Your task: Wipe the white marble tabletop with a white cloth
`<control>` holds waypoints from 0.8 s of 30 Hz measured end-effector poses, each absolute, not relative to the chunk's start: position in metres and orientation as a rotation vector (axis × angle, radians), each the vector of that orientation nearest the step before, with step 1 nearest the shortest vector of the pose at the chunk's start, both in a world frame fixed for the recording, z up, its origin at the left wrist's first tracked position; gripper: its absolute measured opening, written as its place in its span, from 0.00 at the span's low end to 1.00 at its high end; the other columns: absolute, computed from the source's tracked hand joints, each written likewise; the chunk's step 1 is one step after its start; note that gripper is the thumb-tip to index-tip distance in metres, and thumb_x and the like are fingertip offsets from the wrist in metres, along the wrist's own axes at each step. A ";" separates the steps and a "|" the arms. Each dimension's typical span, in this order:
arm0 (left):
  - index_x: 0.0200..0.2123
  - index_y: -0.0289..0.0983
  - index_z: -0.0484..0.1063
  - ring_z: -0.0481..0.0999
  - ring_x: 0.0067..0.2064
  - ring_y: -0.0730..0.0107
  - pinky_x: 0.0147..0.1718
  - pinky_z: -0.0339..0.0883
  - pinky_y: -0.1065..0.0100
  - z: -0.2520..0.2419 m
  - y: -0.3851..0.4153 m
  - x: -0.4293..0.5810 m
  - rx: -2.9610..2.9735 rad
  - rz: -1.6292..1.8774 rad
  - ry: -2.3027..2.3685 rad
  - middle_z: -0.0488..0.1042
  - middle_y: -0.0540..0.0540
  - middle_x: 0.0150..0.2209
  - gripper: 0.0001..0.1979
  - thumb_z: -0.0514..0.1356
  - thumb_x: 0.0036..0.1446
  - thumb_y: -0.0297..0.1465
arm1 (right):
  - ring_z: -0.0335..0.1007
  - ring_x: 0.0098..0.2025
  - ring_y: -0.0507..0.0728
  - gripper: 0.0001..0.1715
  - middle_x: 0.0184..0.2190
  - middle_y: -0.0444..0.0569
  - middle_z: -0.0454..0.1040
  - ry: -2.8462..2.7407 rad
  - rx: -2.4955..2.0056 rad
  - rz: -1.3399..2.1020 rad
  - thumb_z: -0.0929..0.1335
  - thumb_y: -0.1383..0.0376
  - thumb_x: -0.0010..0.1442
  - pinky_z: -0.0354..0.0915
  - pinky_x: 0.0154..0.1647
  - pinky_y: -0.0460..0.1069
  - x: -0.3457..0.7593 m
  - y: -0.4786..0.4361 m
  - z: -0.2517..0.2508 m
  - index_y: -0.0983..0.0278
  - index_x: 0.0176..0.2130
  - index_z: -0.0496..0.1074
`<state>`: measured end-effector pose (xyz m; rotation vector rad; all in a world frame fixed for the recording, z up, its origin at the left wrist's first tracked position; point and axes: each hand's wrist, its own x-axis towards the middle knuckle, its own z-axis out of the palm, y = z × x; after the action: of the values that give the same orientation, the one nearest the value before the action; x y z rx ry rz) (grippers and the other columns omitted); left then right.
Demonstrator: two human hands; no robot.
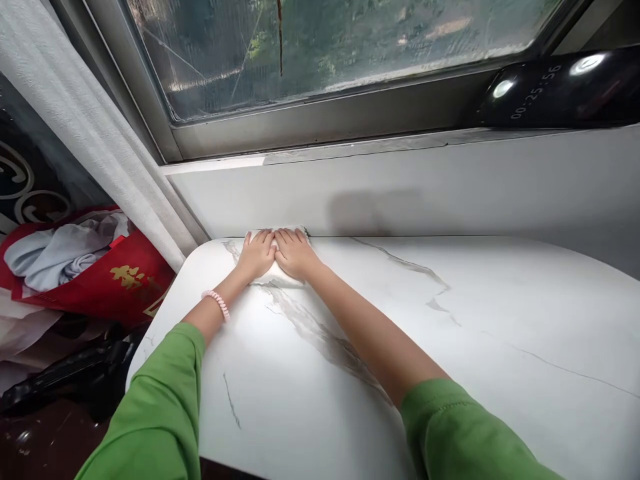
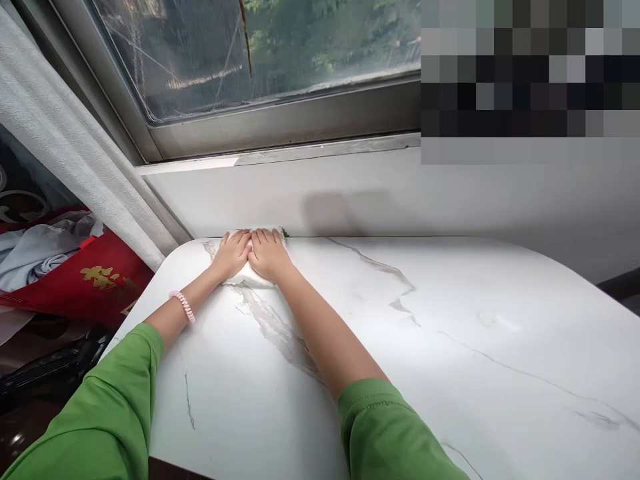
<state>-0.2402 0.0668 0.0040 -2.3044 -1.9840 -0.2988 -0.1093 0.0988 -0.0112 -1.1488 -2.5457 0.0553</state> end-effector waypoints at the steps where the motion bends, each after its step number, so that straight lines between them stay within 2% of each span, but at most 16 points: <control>1: 0.60 0.36 0.58 0.54 0.65 0.66 0.64 0.39 0.52 0.004 0.067 -0.240 -2.305 -0.300 -1.984 0.59 0.43 0.64 0.21 0.42 0.65 0.29 | 0.49 0.65 0.63 0.32 0.63 0.62 0.58 -2.540 -1.148 0.053 0.53 0.66 0.63 0.40 0.66 0.60 -0.109 0.099 -0.012 0.78 0.62 0.56; 10: 0.62 0.34 0.57 0.52 0.66 0.64 0.65 0.39 0.50 0.005 0.031 -0.218 -2.258 -0.277 -2.028 0.57 0.42 0.65 0.24 0.41 0.65 0.29 | 0.47 0.66 0.62 0.33 0.65 0.60 0.55 -2.578 -1.133 0.104 0.52 0.65 0.64 0.40 0.67 0.59 -0.088 0.070 -0.007 0.78 0.63 0.54; 19: 0.62 0.31 0.57 0.52 0.66 0.58 0.64 0.41 0.46 0.002 -0.075 -0.161 -2.269 -0.303 -1.974 0.56 0.38 0.65 0.25 0.41 0.65 0.30 | 0.47 0.67 0.64 0.34 0.64 0.62 0.56 -2.632 -0.958 0.060 0.54 0.65 0.63 0.42 0.67 0.62 -0.023 -0.030 -0.005 0.79 0.63 0.56; 24: 0.64 0.27 0.52 0.43 0.68 0.52 0.64 0.37 0.40 0.005 -0.136 -0.125 -2.415 -0.244 -1.809 0.51 0.36 0.66 0.27 0.40 0.66 0.32 | 0.43 0.68 0.65 0.35 0.65 0.63 0.52 -2.633 -0.932 0.041 0.55 0.65 0.61 0.45 0.66 0.66 0.023 -0.096 -0.008 0.78 0.64 0.53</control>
<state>-0.1247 -0.1364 0.0051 -2.4146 -1.8087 -0.2441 0.0229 -0.0957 -0.0081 -0.9324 -2.6326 0.0411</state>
